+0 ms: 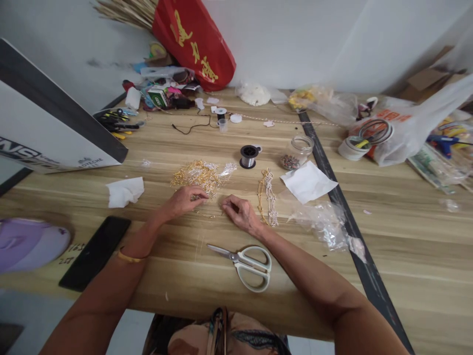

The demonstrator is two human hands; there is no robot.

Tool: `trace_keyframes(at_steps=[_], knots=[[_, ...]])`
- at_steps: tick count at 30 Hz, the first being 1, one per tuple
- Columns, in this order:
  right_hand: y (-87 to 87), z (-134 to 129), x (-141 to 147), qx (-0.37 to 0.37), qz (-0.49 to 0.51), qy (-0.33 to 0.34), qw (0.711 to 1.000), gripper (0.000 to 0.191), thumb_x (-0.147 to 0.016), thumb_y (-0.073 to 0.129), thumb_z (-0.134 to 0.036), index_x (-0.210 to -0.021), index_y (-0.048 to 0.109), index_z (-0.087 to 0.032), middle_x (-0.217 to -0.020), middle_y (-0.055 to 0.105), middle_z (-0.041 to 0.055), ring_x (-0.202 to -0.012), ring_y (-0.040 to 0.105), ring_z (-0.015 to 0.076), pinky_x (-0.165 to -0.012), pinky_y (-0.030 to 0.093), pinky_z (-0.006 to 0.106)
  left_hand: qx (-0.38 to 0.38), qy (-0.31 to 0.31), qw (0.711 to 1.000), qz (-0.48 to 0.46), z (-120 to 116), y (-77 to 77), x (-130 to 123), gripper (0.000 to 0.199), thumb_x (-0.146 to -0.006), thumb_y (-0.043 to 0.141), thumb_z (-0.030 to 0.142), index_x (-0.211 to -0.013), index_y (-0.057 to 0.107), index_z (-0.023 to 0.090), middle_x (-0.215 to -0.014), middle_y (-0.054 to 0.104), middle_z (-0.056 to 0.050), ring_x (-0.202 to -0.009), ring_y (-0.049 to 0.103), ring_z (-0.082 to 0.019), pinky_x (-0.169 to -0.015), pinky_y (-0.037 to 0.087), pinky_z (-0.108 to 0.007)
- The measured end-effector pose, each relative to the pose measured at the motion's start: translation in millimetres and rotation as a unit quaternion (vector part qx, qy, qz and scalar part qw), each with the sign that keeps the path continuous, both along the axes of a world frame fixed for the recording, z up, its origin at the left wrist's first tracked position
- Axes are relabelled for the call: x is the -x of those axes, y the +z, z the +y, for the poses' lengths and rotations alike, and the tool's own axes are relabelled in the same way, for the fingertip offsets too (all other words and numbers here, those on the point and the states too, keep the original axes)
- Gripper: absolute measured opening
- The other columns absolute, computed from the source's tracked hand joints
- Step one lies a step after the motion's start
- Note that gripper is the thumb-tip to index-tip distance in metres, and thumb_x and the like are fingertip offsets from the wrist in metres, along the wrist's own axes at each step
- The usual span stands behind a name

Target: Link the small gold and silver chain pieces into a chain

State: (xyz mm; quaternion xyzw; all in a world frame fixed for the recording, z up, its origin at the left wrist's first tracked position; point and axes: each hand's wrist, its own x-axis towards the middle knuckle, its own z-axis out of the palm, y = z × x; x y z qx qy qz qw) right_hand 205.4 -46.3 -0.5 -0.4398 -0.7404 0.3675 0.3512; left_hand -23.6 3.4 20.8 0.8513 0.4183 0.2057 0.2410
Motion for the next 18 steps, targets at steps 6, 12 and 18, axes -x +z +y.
trace_keyframes(at_steps=[6,12,18], knots=[[-1.3,0,0,0.004,0.008,0.001,1.000,0.017,-0.088,0.049,-0.030,-0.083,0.057,-0.015,-0.065,0.053,-0.0009,-0.057,0.044,0.0100,-0.055,0.035,0.021,0.031,0.004,0.999,-0.035,0,3.3,1,0.013,-0.080,0.060,0.021,-0.086,0.071,0.016,-0.086,0.071,-0.005,-0.076,0.062,-0.014,-0.072,0.047,-0.025],[-1.6,1,0,0.000,0.004,0.002,1.000,0.018,-0.088,0.049,-0.030,-0.082,0.057,-0.016,-0.065,0.054,-0.0004,-0.058,0.045,0.0107,-0.055,0.036,0.022,0.051,-0.010,0.997,-0.050,-9,6.4,-11,0.015,-0.080,0.062,0.022,-0.089,0.070,0.015,-0.085,0.071,-0.006,-0.075,0.062,-0.014,-0.072,0.048,-0.025],[-1.3,0,1,-0.005,0.008,0.013,1.000,0.018,-0.088,0.049,-0.030,-0.084,0.058,-0.015,-0.068,0.057,0.0009,-0.059,0.048,0.0112,-0.057,0.037,0.022,0.015,-0.012,0.999,-0.030,-17,-1.7,-28,0.017,-0.078,0.065,0.024,-0.091,0.070,0.014,-0.088,0.069,-0.007,-0.080,0.062,-0.016,-0.075,0.046,-0.028]])
